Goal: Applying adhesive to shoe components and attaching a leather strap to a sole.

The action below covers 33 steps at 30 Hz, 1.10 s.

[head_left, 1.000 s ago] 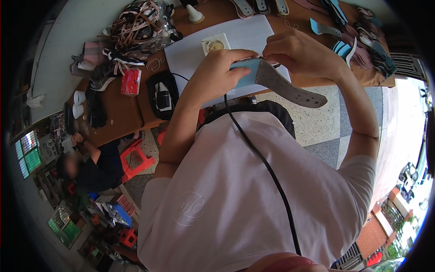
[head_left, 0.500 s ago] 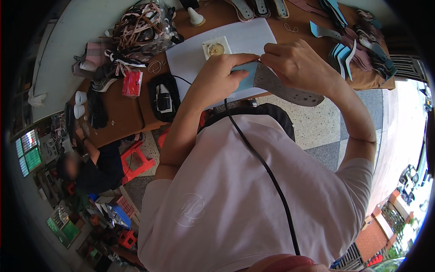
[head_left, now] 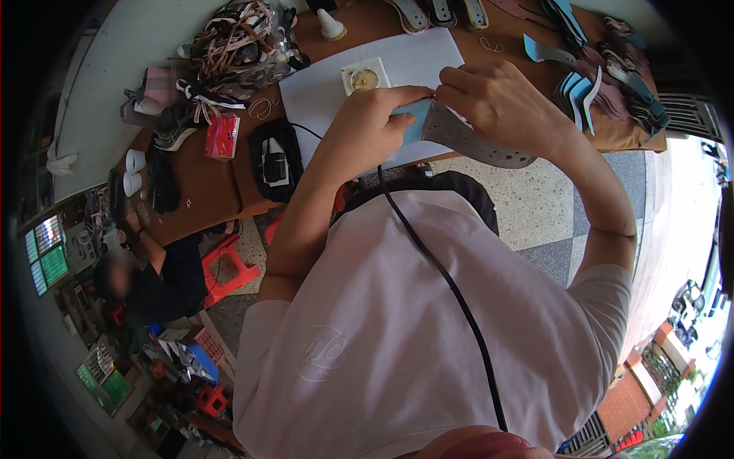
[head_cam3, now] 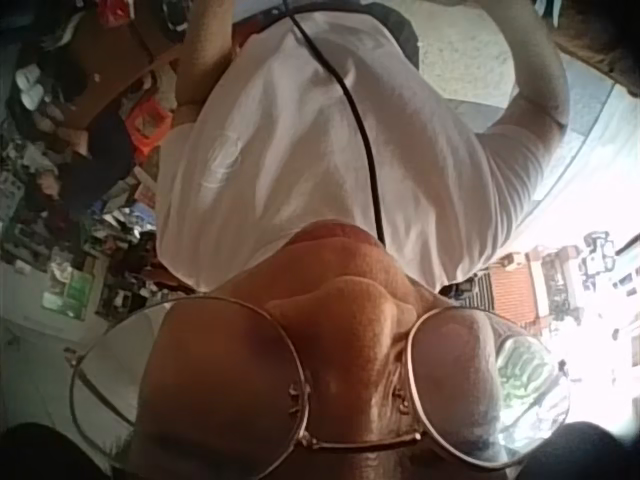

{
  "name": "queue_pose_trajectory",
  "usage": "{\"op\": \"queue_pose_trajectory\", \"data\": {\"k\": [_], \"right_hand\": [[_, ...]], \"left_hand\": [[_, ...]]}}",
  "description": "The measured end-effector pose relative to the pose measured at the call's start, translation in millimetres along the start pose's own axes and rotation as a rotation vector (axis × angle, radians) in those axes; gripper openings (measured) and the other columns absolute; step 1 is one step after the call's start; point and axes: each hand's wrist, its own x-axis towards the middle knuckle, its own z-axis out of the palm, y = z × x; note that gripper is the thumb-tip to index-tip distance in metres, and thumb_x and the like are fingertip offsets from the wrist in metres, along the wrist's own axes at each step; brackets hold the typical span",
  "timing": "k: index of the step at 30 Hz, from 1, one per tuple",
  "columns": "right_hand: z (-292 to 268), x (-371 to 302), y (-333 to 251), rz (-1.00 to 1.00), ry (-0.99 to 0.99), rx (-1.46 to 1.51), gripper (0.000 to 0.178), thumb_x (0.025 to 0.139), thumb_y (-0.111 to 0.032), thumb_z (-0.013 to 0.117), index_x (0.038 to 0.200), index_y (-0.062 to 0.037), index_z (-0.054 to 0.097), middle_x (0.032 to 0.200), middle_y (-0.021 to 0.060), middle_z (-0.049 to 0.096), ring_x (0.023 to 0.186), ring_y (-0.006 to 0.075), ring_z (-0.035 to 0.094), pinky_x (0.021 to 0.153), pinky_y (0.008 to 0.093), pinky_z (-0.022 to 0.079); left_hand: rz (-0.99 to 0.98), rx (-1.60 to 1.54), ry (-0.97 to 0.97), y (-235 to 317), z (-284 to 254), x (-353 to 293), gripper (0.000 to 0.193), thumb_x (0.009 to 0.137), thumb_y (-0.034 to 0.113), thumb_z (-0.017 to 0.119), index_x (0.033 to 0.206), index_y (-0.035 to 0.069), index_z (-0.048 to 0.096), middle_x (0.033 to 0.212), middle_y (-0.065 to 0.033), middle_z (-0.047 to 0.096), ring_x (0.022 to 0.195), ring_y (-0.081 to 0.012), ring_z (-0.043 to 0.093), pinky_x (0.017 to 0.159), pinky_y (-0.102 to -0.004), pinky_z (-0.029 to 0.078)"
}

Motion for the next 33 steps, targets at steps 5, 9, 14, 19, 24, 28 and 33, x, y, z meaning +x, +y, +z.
{"op": "queue_pose_trajectory", "data": {"k": [5, 9, 14, 19, 24, 28, 33], "right_hand": [[0.9, 0.5, 0.8, -0.004, -0.018, 0.02, 0.013, 0.061, -0.004, 0.054, 0.074, -0.0002, 0.053, 0.07, 0.0063, 0.049, 0.067, 0.0183, 0.056, 0.058, 0.029, 0.045], [4.4, -0.8, 2.7, -0.003, -0.002, 0.058, 0.014, 0.059, -0.004, 0.056, 0.073, -0.0014, 0.053, 0.07, 0.0059, 0.049, 0.066, 0.0187, 0.055, 0.057, 0.0293, 0.045], [6.0, -0.9, 4.1, 0.032, 0.017, 0.151, 0.013, 0.062, -0.006, 0.058, 0.074, -0.0027, 0.054, 0.069, 0.0056, 0.05, 0.064, 0.0213, 0.055, 0.055, 0.0303, 0.044], [8.8, 0.4, 6.8, 0.163, 0.035, 0.347, 0.009, 0.067, -0.011, 0.06, 0.068, -0.0028, 0.057, 0.068, 0.005, 0.053, 0.063, 0.0235, 0.054, 0.054, 0.0323, 0.042], [13.1, 1.3, 7.5, 0.22, 0.116, 0.419, 0.009, 0.067, -0.013, 0.061, 0.066, -0.0044, 0.059, 0.066, 0.0051, 0.053, 0.059, 0.0242, 0.053, 0.05, 0.0329, 0.04], [19.3, 1.0, 4.6, 0.238, 0.152, 0.422, 0.01, 0.067, -0.015, 0.061, 0.066, -0.0055, 0.059, 0.065, 0.0036, 0.054, 0.058, 0.0242, 0.053, 0.048, 0.0329, 0.039], [21.1, 0.0, 1.2, 0.315, 0.19, 0.386, 0.013, 0.068, -0.02, 0.061, 0.066, -0.0074, 0.06, 0.066, 0.0034, 0.053, 0.061, 0.0238, 0.053, 0.05, 0.0337, 0.04]], "left_hand": [[0.028, -0.003, 0.039, -3.3, 1.7, -0.5, 0.029, 0.071, -0.001, 0.053, 0.1, 0.001, 0.054, 0.086, -0.0162, 0.059, 0.078, -0.0205, 0.059, 0.07, -0.0268, 0.043], [0.01, -0.018, 0.037, -1.3, 1.0, -1.8, 0.029, 0.071, -0.001, 0.053, 0.1, 0.001, 0.054, 0.085, -0.016, 0.059, 0.077, -0.0199, 0.059, 0.07, -0.0268, 0.044], [0.025, -0.01, 0.08, -3.8, 2.8, -3.5, 0.029, 0.071, -0.001, 0.052, 0.1, 0.002, 0.055, 0.084, -0.016, 0.059, 0.075, -0.0196, 0.059, 0.068, -0.0267, 0.044], [0.014, 0.001, 0.079, 0.8, 3.4, -5.8, 0.028, 0.071, -0.001, 0.051, 0.099, 0.001, 0.055, 0.083, -0.0168, 0.059, 0.074, -0.0217, 0.059, 0.066, -0.0269, 0.043], [0.01, 0.04, 0.069, 8.1, 1.5, -7.7, 0.027, 0.072, -0.001, 0.049, 0.099, 0.001, 0.054, 0.085, -0.0193, 0.057, 0.075, -0.03, 0.058, 0.065, -0.0277, 0.043], [0.208, 0.091, 0.145, 2.0, 0.6, -7.2, 0.029, 0.07, -0.002, 0.05, 0.099, 0.003, 0.054, 0.074, -0.022, 0.053, 0.065, -0.0376, 0.052, 0.055, -0.0371, 0.041], [0.241, 0.16, 0.182, 1.2, 1.6, -3.9, 0.031, 0.071, -0.002, 0.049, 0.102, 0.003, 0.054, 0.073, -0.0229, 0.054, 0.065, -0.0386, 0.052, 0.057, -0.0388, 0.041]]}}
